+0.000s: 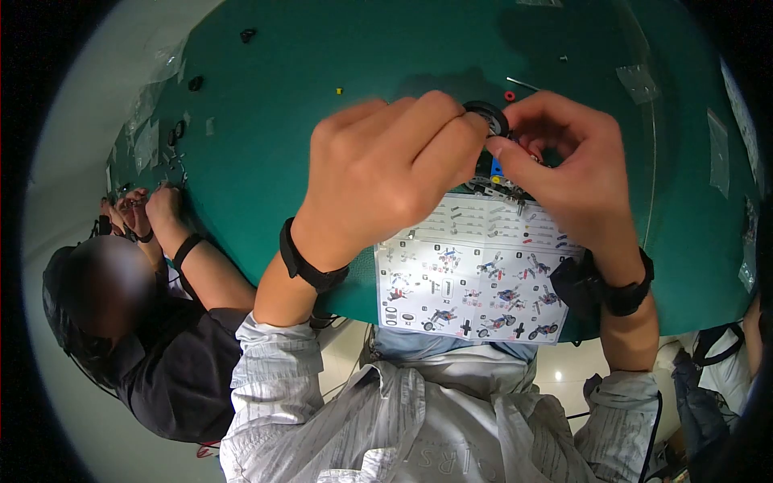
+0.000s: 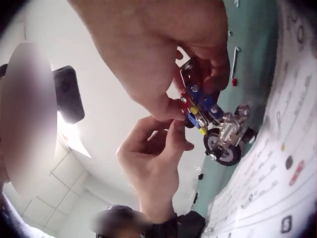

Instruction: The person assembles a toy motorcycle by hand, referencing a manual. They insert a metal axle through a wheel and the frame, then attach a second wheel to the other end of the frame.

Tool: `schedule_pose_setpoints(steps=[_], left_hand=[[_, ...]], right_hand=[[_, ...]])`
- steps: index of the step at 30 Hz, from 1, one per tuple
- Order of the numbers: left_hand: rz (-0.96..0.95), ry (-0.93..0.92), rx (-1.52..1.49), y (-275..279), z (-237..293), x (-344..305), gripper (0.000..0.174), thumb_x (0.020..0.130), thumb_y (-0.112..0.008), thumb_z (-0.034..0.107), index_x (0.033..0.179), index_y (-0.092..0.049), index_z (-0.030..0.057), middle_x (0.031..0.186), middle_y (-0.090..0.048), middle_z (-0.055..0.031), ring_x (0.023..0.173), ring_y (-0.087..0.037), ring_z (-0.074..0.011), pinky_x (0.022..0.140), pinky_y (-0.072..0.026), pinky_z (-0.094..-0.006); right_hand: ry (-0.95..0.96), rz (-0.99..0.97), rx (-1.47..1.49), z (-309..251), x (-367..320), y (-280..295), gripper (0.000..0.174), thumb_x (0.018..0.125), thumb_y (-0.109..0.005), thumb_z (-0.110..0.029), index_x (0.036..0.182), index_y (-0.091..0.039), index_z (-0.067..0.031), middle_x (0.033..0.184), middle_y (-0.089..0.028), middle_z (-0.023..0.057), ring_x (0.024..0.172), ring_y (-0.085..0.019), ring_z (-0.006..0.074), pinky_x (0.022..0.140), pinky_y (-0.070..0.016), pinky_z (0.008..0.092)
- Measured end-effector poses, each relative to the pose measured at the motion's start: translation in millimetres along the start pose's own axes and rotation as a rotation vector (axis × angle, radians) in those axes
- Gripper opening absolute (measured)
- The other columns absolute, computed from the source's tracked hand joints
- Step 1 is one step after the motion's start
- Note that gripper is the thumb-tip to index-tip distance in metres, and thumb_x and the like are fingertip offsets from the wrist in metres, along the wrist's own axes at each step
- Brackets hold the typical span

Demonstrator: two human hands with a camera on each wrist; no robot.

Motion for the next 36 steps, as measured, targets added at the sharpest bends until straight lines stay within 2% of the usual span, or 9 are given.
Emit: schedule_pose_setpoints(steps=[4,7,10,13,14,19,22,28,36], left_hand=[[0.007,-0.017,0.035,-1.1,4.8,-0.6,0.025,0.068,-0.086,0.008,0.088,-0.071,0.0081,0.080,-0.068,-0.0024,0.055,-0.061,-0.0171,0.049,-0.0479,-0.0277],[0.015,0.016,0.025,-1.4,4.4,-1.1,0.024,0.068,-0.085,0.007,0.086,-0.070,0.0081,0.079,-0.068,-0.0025,0.056,-0.061,-0.0173,0.048,-0.0476,-0.0278],[0.082,0.046,-0.025,2.1,0.2,-1.3,0.022,0.068,-0.084,0.005,0.085,-0.070,0.0076,0.078,-0.067,-0.0026,0.057,-0.063,-0.0175,0.048,-0.0479,-0.0281],[0.086,0.147,-0.123,6.8,-11.0,0.7,0.021,0.069,-0.083,0.004,0.085,-0.070,0.0070,0.077,-0.066,-0.0029,0.060,-0.064,-0.0172,0.049,-0.0481,-0.0286],[0.071,0.194,-0.162,9.5,-15.9,1.3,0.021,0.069,-0.082,0.004,0.085,-0.069,0.0068,0.077,-0.066,-0.0030,0.061,-0.065,-0.0170,0.048,-0.0481,-0.0288],[-0.408,0.455,0.022,-28.3,-54.2,-24.4,0.019,0.078,-0.079,0.009,0.093,-0.069,0.0055,0.085,-0.069,-0.0087,0.068,-0.070,-0.0248,0.061,-0.0537,-0.0356],[-0.520,0.466,0.077,-30.7,-59.2,-30.0,0.021,0.078,-0.080,0.010,0.094,-0.069,0.0068,0.084,-0.069,-0.0079,0.070,-0.070,-0.0250,0.063,-0.0538,-0.0372],[-0.620,0.424,-0.153,-28.9,-63.9,-35.6,0.022,0.079,-0.080,0.009,0.097,-0.069,0.0077,0.086,-0.070,-0.0081,0.073,-0.070,-0.0258,0.066,-0.0538,-0.0368],[-0.677,0.505,-0.068,-21.9,-80.8,-41.2,0.019,0.079,-0.080,0.008,0.096,-0.071,0.0080,0.086,-0.072,-0.0083,0.073,-0.070,-0.0255,0.065,-0.0531,-0.0365]], right_hand=[[0.032,0.030,-0.037,-4.0,-3.7,-3.9,0.015,0.079,-0.080,-0.009,0.088,-0.071,0.0000,0.072,-0.068,0.0001,0.063,-0.054,0.0026,0.057,-0.0441,0.0205],[-0.043,-0.037,-0.130,-4.4,-7.8,-7.1,0.015,0.082,-0.078,-0.002,0.096,-0.072,0.0014,0.087,-0.070,-0.0010,0.076,-0.058,0.0016,0.068,-0.0460,0.0183],[-0.024,-0.002,-0.114,-7.8,-8.8,-6.6,0.015,0.083,-0.077,-0.001,0.096,-0.071,0.0027,0.087,-0.071,0.0000,0.077,-0.060,0.0025,0.069,-0.0476,0.0188],[-0.011,0.106,0.017,0.3,-4.9,0.8,0.015,0.081,-0.080,-0.008,0.089,-0.072,0.0016,0.073,-0.069,0.0010,0.064,-0.057,0.0022,0.059,-0.0465,0.0200],[-0.033,0.121,0.050,4.1,-3.6,2.5,0.016,0.082,-0.080,-0.008,0.090,-0.072,0.0021,0.074,-0.069,0.0012,0.065,-0.058,0.0023,0.060,-0.0473,0.0199],[-0.091,0.107,0.131,11.5,0.7,8.0,0.017,0.084,-0.080,-0.009,0.093,-0.073,0.0033,0.078,-0.071,0.0030,0.070,-0.063,0.0042,0.065,-0.0511,0.0200],[-0.083,0.090,0.112,13.4,2.5,9.4,0.017,0.086,-0.080,-0.010,0.095,-0.074,0.0024,0.081,-0.072,0.0038,0.073,-0.065,0.0050,0.067,-0.0519,0.0202],[-0.078,0.083,0.059,13.2,5.5,14.3,0.018,0.087,-0.080,-0.011,0.098,-0.073,0.0022,0.084,-0.073,0.0050,0.076,-0.067,0.0069,0.070,-0.0533,0.0210],[-0.094,0.050,0.050,16.2,7.3,14.0,0.020,0.088,-0.079,-0.012,0.102,-0.072,0.0010,0.087,-0.074,0.0059,0.080,-0.069,0.0085,0.073,-0.0540,0.0217]])
Point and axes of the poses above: each hand's wrist, its own x-axis towards the middle knuckle, its own y-axis out of the back of the hand, z = x × y, the point moved 9 cm from there along x, towards the middle knuckle
